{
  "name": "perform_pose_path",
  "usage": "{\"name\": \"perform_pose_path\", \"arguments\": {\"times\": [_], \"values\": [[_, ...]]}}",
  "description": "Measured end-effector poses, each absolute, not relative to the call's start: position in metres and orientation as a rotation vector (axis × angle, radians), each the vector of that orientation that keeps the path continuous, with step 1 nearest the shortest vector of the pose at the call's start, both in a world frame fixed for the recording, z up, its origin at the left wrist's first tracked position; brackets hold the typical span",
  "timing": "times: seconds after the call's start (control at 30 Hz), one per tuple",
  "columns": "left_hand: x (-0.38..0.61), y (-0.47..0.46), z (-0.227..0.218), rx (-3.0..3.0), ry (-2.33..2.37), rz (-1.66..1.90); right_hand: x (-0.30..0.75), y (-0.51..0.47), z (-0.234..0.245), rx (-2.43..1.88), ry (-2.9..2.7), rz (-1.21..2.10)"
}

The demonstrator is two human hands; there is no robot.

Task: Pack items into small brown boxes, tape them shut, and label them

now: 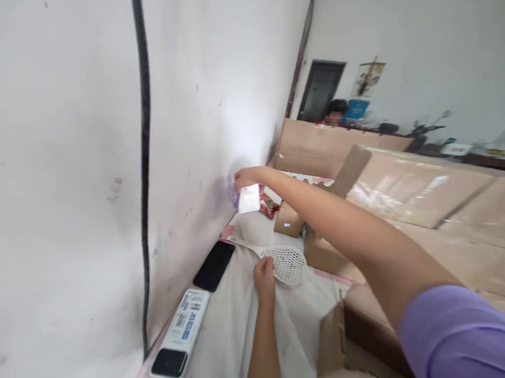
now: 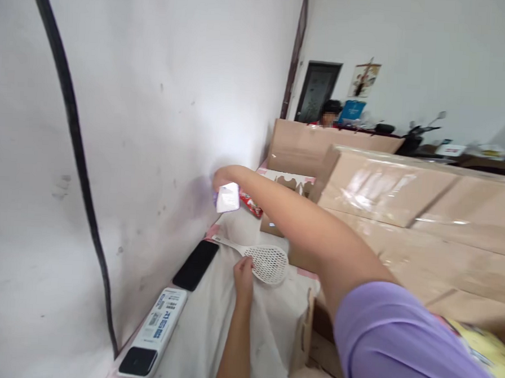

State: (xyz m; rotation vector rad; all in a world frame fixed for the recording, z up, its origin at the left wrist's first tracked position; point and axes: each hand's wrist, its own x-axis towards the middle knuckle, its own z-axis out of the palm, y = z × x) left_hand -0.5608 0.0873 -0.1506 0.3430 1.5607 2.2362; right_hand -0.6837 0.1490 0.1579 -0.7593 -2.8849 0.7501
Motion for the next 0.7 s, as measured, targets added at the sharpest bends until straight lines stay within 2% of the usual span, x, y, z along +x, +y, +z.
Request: {"name": "perform_pose_path", "arguments": {"times": [0.1,0.2,0.27,0.4,0.5,0.63,0.7], "values": [[-0.56,0.084,-0.149,0.435,1.63,2.228,-0.606,0.113,0.196,-0.581,-2.939,0.913],[-0.558,0.083,-0.148,0.494,1.717,2.192,-0.503,0.09,0.217,-0.542,-2.628,1.088],[-0.556,0.083,-0.149,0.545,1.764,2.171,-0.428,0.083,0.224,-0.537,-2.459,1.07],[-0.553,0.086,-0.155,0.618,1.862,2.114,-0.286,0.072,0.223,-0.445,-2.404,0.625],[-0.55,0.089,-0.16,0.65,1.923,2.076,-0.213,0.064,0.2,-0.33,-2.625,0.216],[-0.545,0.089,-0.163,0.715,1.986,2.043,-0.177,0.068,0.146,-0.086,-2.924,-0.205],[-0.543,0.089,-0.163,0.751,2.024,2.027,-0.18,0.077,0.118,0.036,-2.948,-0.295]]}}
